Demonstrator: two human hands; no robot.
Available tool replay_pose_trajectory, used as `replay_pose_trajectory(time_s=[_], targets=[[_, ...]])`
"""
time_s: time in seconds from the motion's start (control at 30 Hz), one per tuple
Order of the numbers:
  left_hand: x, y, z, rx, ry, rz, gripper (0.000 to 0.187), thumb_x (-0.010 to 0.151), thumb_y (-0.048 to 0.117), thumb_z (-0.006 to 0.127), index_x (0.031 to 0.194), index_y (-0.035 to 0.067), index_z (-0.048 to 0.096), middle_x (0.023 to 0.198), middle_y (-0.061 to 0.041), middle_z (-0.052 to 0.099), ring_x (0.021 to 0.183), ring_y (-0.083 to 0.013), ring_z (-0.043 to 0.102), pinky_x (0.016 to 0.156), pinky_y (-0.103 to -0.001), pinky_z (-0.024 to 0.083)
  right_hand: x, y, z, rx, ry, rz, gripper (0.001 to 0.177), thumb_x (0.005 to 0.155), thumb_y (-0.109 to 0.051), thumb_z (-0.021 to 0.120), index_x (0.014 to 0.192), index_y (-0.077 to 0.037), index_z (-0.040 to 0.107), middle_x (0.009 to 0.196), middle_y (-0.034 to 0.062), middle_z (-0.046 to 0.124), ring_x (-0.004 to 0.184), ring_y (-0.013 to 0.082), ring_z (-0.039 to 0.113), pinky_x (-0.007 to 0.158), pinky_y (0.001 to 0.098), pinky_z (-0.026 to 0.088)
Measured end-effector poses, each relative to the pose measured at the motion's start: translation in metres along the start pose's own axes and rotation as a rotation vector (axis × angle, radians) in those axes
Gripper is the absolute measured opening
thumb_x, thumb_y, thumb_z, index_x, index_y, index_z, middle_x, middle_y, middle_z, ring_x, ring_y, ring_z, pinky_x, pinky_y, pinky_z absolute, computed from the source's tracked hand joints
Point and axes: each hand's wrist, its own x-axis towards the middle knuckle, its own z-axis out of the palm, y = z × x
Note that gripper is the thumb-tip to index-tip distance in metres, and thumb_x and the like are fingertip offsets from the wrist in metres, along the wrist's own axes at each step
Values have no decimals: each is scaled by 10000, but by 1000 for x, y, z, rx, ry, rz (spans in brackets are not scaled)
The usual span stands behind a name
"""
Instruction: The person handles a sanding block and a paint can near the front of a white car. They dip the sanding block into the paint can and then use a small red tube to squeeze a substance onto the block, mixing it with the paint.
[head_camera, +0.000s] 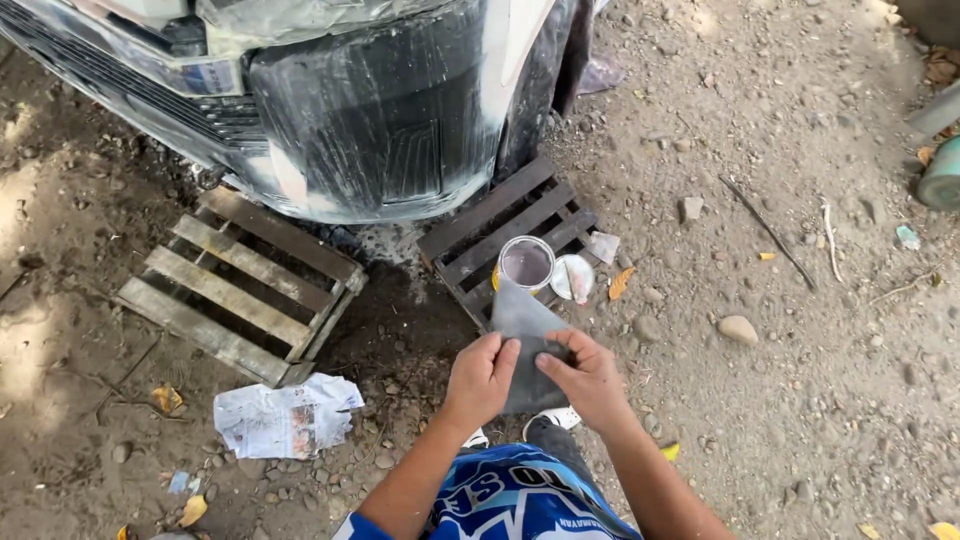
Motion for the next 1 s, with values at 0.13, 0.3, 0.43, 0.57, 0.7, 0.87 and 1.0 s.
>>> replay_pose_trajectory(time_s=[0.13, 0.3, 0.43, 0.57, 0.7, 0.87, 1.0], targets=[[-9, 5, -1, 40, -122, 67, 326, 1047, 220, 589, 817, -11, 570, 780, -201, 622, 744, -390, 614, 650, -457, 460, 15, -4, -21, 6, 116, -32, 231, 893, -53, 763, 1116, -17, 714, 854, -31, 665, 744, 42, 584, 671, 219, 511], [-16, 0, -14, -119, -260, 76, 248, 1007, 210, 584, 1017, 22, 745, 864, -141, 728, 767, -284, 706, 687, -370, 550, 31, -19, -54, 376, 229, -65, 236, 918, -57, 721, 1146, -18, 675, 934, -24, 697, 815, 45, 619, 741, 221, 530], [6, -7, -10, -55, -217, -31, 279, 956, 220, 618, 1128, 62, 771, 821, -134, 737, 710, -248, 712, 663, -352, 553, 23, -30, -55, 215, 189, -30, 243, 911, -64, 728, 1147, -17, 687, 901, -16, 696, 789, 54, 628, 730, 225, 543], [33, 2, -7, -185, -26, 74, 244, 1030, 241, 629, 1062, 40, 762, 927, -107, 776, 795, -182, 749, 693, -317, 575, 20, -29, -50, 46, 136, -32, 243, 908, -63, 745, 1140, -12, 700, 901, -35, 683, 793, 37, 608, 719, 216, 521], [62, 49, -16, -216, -47, 78, 257, 958, 224, 689, 1097, 10, 721, 885, -93, 731, 678, -172, 670, 594, -305, 533, 17, -37, -43, -24, 51, -28, 209, 908, -66, 751, 1104, -17, 698, 853, -41, 675, 752, 37, 590, 663, 219, 497], [73, 41, -1, -185, -33, 94, 237, 944, 242, 714, 923, 7, 696, 762, -78, 700, 624, -145, 635, 577, -294, 518, 16, -49, -39, -105, 57, -55, 216, 897, -61, 753, 1104, -29, 698, 851, -55, 674, 764, 20, 584, 668, 205, 492], [76, 16, 11, -316, -85, -65, 252, 1052, 235, 616, 947, 15, 679, 738, -49, 653, 647, -95, 605, 581, -273, 509, 17, -53, -39, -211, 94, -123, 233, 895, -61, 763, 1117, -27, 700, 858, -54, 657, 771, 22, 566, 679, 211, 493]])
